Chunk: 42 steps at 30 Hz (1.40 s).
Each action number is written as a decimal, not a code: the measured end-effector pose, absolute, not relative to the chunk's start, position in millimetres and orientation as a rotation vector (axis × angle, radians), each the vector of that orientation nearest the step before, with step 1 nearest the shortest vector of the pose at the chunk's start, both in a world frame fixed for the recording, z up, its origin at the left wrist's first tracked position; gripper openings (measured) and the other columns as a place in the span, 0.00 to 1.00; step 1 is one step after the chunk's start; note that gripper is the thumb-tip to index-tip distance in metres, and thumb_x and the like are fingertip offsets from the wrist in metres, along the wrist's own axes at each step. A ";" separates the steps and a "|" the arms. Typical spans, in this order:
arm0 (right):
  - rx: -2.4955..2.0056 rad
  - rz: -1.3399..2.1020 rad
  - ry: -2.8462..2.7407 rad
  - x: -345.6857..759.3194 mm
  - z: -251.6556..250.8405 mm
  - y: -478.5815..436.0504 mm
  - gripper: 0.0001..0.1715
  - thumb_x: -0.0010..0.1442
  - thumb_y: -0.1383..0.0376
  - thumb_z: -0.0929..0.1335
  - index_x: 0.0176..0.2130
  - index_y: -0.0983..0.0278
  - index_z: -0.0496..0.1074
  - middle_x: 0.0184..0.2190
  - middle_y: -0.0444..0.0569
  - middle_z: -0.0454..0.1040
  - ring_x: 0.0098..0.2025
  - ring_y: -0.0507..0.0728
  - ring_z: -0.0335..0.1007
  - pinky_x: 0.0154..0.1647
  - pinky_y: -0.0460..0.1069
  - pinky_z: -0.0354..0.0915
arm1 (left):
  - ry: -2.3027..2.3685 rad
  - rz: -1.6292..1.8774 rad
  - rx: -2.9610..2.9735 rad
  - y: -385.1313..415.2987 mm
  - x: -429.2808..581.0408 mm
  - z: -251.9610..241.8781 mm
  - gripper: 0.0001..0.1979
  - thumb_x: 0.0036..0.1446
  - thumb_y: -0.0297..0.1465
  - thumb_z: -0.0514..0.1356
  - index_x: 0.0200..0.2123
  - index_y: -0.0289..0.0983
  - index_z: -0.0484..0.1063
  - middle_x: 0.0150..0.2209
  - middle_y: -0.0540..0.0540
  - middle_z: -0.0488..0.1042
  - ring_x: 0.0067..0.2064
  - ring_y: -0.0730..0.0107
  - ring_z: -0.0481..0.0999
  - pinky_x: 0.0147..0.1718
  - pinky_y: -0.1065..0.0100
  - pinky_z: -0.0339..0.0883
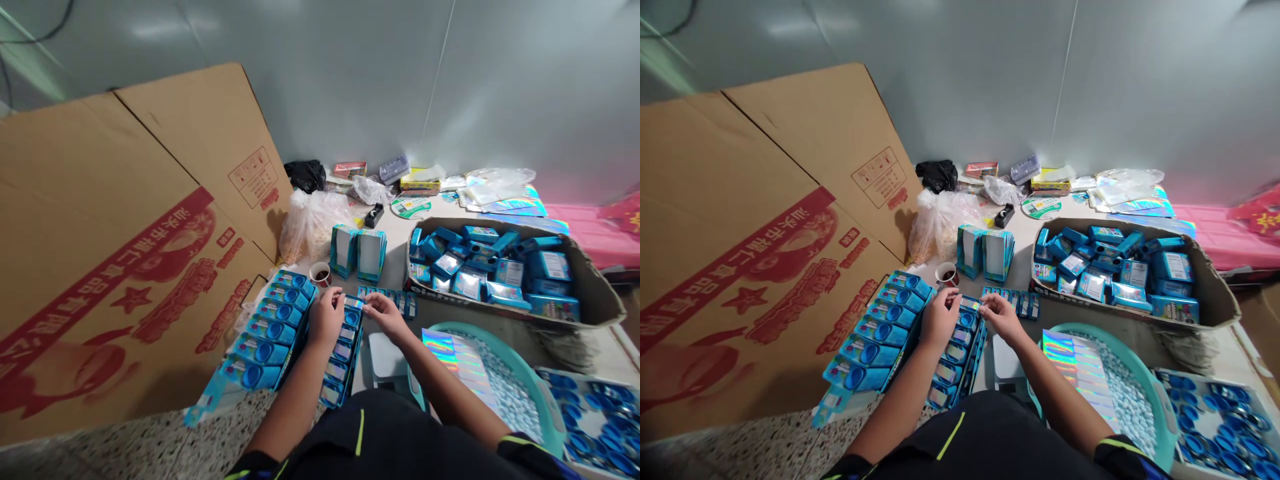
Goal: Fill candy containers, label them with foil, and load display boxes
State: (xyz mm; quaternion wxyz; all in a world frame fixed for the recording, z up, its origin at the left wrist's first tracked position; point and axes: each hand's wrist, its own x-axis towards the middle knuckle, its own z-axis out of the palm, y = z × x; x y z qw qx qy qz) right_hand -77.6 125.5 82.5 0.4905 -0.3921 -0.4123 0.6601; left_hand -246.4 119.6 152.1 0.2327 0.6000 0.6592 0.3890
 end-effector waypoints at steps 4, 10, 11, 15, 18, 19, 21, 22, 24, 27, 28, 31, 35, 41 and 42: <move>-0.935 1.705 -0.853 -86.2 69.8 121.4 0.34 0.42 0.43 0.79 0.34 0.61 0.64 0.23 0.38 0.65 0.25 0.50 0.60 0.29 0.46 0.59 | 1.805 1.061 1.731 121.3 -249.2 152.7 0.07 0.62 0.31 0.60 0.41 0.40 0.77 0.38 0.41 0.80 0.39 0.58 0.78 0.42 0.61 0.70; -1.017 1.679 -0.882 -95.7 53.6 121.8 0.37 0.38 0.40 0.78 0.27 0.60 0.60 0.19 0.37 0.61 0.21 0.50 0.56 0.25 0.46 0.56 | 1.781 1.073 1.857 121.2 -250.7 153.7 0.07 0.63 0.33 0.59 0.39 0.39 0.77 0.38 0.40 0.78 0.40 0.57 0.77 0.44 0.59 0.70; -1.047 1.646 -0.890 -95.1 51.6 121.5 0.37 0.37 0.39 0.78 0.26 0.60 0.60 0.18 0.37 0.60 0.20 0.50 0.55 0.24 0.46 0.55 | 1.773 1.072 1.886 121.2 -250.5 153.5 0.07 0.63 0.33 0.60 0.39 0.39 0.77 0.39 0.40 0.78 0.40 0.57 0.77 0.44 0.58 0.71; -1.146 1.458 -0.897 -79.6 48.9 110.9 0.36 0.39 0.39 0.77 0.26 0.60 0.61 0.19 0.37 0.59 0.21 0.50 0.53 0.24 0.46 0.51 | 1.821 1.034 2.012 123.8 -250.1 152.2 0.09 0.60 0.30 0.61 0.45 0.38 0.76 0.46 0.39 0.75 0.50 0.55 0.76 0.54 0.55 0.70; -1.187 1.329 -0.913 -50.3 51.0 87.3 0.30 0.45 0.43 0.76 0.27 0.61 0.64 0.22 0.39 0.62 0.25 0.51 0.55 0.27 0.47 0.52 | 1.879 0.937 1.981 129.3 -251.9 150.1 0.14 0.59 0.27 0.61 0.49 0.37 0.74 0.50 0.39 0.75 0.56 0.56 0.74 0.60 0.56 0.66; -1.209 1.280 -0.943 -37.6 51.6 76.3 0.27 0.48 0.45 0.76 0.28 0.61 0.64 0.23 0.40 0.62 0.26 0.52 0.56 0.28 0.47 0.52 | 1.885 0.897 1.958 131.7 -253.0 149.0 0.15 0.59 0.27 0.61 0.50 0.37 0.73 0.51 0.39 0.75 0.56 0.56 0.74 0.59 0.57 0.67; -1.283 1.158 -1.021 -9.7 51.7 50.7 0.23 0.54 0.47 0.73 0.29 0.61 0.65 0.24 0.41 0.63 0.27 0.53 0.58 0.29 0.48 0.53 | 1.888 0.817 1.918 136.6 -255.3 146.2 0.17 0.60 0.28 0.60 0.53 0.37 0.72 0.51 0.39 0.77 0.54 0.57 0.77 0.55 0.58 0.70; -1.335 1.085 -1.056 4.4 51.0 36.5 0.21 0.57 0.49 0.72 0.29 0.61 0.65 0.24 0.41 0.64 0.27 0.54 0.59 0.29 0.48 0.54 | 1.891 0.774 1.899 139.0 -256.2 144.9 0.17 0.61 0.28 0.59 0.54 0.37 0.71 0.51 0.38 0.77 0.53 0.56 0.77 0.54 0.59 0.71; -1.452 0.942 -1.092 30.4 48.4 6.6 0.20 0.60 0.50 0.70 0.29 0.61 0.64 0.24 0.41 0.63 0.28 0.54 0.59 0.30 0.49 0.56 | 1.887 0.689 1.876 143.1 -257.0 143.5 0.17 0.63 0.31 0.57 0.54 0.37 0.71 0.52 0.38 0.78 0.54 0.55 0.77 0.53 0.58 0.71; -1.613 0.789 -1.108 59.4 41.0 -36.7 0.18 0.62 0.51 0.67 0.30 0.61 0.65 0.25 0.42 0.64 0.29 0.55 0.62 0.33 0.50 0.58 | 1.846 0.587 1.883 147.5 -255.7 145.0 0.18 0.64 0.39 0.59 0.52 0.37 0.73 0.53 0.37 0.77 0.56 0.51 0.76 0.55 0.55 0.69; -1.652 0.767 -1.109 66.1 37.4 -49.5 0.17 0.63 0.51 0.67 0.31 0.61 0.65 0.26 0.42 0.65 0.29 0.56 0.63 0.33 0.50 0.59 | 1.829 0.565 1.889 148.9 -255.0 146.2 0.19 0.63 0.42 0.59 0.52 0.37 0.73 0.53 0.37 0.77 0.57 0.51 0.75 0.55 0.55 0.68; -1.757 0.745 -1.140 79.7 23.0 -80.6 0.17 0.64 0.51 0.65 0.32 0.61 0.65 0.27 0.44 0.68 0.30 0.57 0.66 0.34 0.50 0.61 | 1.783 0.528 1.900 154.1 -253.8 149.1 0.19 0.62 0.43 0.59 0.50 0.37 0.74 0.52 0.39 0.78 0.55 0.54 0.76 0.56 0.57 0.68; -2.020 0.605 -1.319 88.9 3.3 -106.5 0.13 0.63 0.57 0.63 0.38 0.63 0.71 0.38 0.54 0.73 0.40 0.62 0.72 0.43 0.54 0.66 | 1.769 0.500 1.900 161.8 -254.7 149.4 0.18 0.65 0.35 0.50 0.50 0.37 0.74 0.50 0.41 0.79 0.52 0.59 0.77 0.54 0.61 0.69; -2.486 0.443 -1.500 87.9 0.6 -125.6 0.26 0.62 0.55 0.69 0.55 0.67 0.72 0.56 0.65 0.68 0.57 0.70 0.68 0.53 0.57 0.64 | 1.798 0.462 1.953 158.9 -250.3 153.4 0.27 0.60 0.52 0.56 0.51 0.38 0.74 0.53 0.37 0.76 0.57 0.49 0.74 0.58 0.54 0.65; -2.517 0.452 -1.526 85.2 3.2 -126.6 0.29 0.62 0.53 0.70 0.56 0.66 0.71 0.57 0.66 0.67 0.58 0.71 0.66 0.54 0.57 0.64 | 1.819 0.441 1.975 157.5 -248.7 155.2 0.30 0.57 0.55 0.57 0.52 0.39 0.74 0.54 0.36 0.75 0.57 0.47 0.73 0.57 0.52 0.65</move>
